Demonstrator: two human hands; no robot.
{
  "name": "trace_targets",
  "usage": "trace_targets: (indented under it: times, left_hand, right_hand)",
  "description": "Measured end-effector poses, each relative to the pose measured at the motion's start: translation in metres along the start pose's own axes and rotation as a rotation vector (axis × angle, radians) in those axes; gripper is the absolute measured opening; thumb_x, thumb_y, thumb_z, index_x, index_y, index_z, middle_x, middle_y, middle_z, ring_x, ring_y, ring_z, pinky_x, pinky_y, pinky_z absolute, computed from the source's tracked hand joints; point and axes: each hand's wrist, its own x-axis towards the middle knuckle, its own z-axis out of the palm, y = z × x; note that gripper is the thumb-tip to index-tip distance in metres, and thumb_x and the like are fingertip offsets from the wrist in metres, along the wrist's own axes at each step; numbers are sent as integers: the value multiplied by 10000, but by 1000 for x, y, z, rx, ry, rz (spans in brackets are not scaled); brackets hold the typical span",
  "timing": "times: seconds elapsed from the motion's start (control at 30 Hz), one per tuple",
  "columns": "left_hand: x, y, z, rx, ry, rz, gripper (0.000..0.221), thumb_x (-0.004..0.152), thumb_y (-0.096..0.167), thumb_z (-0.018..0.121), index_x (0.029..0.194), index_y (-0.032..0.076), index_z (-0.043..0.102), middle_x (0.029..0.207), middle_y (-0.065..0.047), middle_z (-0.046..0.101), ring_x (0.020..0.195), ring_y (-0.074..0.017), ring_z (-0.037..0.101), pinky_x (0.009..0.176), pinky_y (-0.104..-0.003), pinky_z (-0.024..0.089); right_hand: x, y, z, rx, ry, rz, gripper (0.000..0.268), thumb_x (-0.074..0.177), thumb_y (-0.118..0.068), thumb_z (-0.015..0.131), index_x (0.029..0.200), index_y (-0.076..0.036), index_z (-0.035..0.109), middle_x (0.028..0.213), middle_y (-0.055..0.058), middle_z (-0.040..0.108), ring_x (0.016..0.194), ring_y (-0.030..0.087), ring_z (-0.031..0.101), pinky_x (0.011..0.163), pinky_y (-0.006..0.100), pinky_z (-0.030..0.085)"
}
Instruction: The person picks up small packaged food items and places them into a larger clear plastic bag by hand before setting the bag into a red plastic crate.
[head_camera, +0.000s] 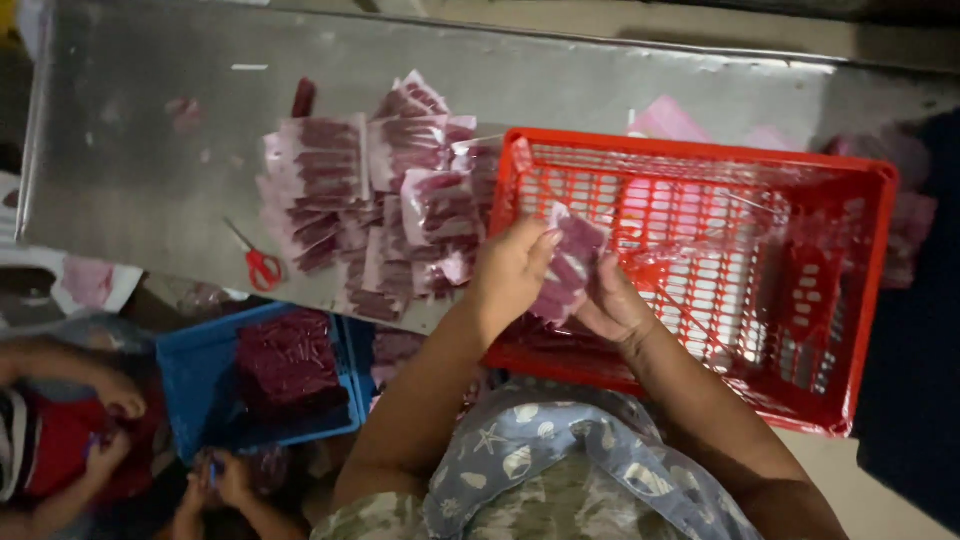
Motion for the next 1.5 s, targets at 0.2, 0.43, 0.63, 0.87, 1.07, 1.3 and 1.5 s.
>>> trace_targets:
  times: [0.2,0.43,0.63,0.87,1.07,1.3,1.5]
  left_hand:
    - [27,-8,-108,324,-249,-340,314,933,124,526,1197,37,672,1184,-227,703,1179,-428,646,1061,-491,470]
    - [53,-37,-130,421,234,-221,209,958,298,604,888,104,642,811,-195,667,826,-451,702,774,-520,545]
    - [104,-220,-63,952,534,323,152,978,332,687,889,214,654,838,12,566,566,-208,647,495,-342,554]
    - [98,-175,-63,825,53,-155,349,1020,315,628,1344,192,592,999,-144,732,953,-325,740,799,-451,598]
    - [86,-177,-65,893,151,-88,248,987,454,646,1111,250,712,960,-83,658,868,-315,722,714,-475,587]
    - [84,-84,-73,886,203,45,245,976,197,640,1096,21,761,930,-215,649,833,-366,610,646,-490,512]
    - [50,-39,-63,669,228,77,174,961,50,651,823,-29,581,852,-147,488,797,-301,470,648,-407,377]
  right_hand:
    - [-9,-26,-21,-361,195,216,992,841,-820,504,1544,-137,354,1290,83,620,1134,177,642,875,335,573]
    - [-12,-62,-59,-363,652,-32,119,948,-100,677,1051,-55,639,800,145,691,716,265,720,634,403,604]
    - [-24,-108,-98,-762,783,-162,105,1011,-231,669,984,-180,581,908,53,696,861,163,712,717,307,563]
    - [-30,-134,-205,-1326,863,-371,105,983,-117,672,1051,-63,732,773,138,674,703,246,682,591,367,531]
    - [-43,-181,-100,-1298,795,-626,132,1028,59,635,1155,77,669,954,250,664,891,321,656,811,428,542]
    - [34,-274,-119,-1816,488,-422,268,1022,-94,692,1274,-6,722,1112,180,709,888,293,698,756,421,537]
    - [174,-272,-194,-2110,323,137,413,851,-314,826,1236,-185,746,1037,60,764,892,272,703,799,400,535]
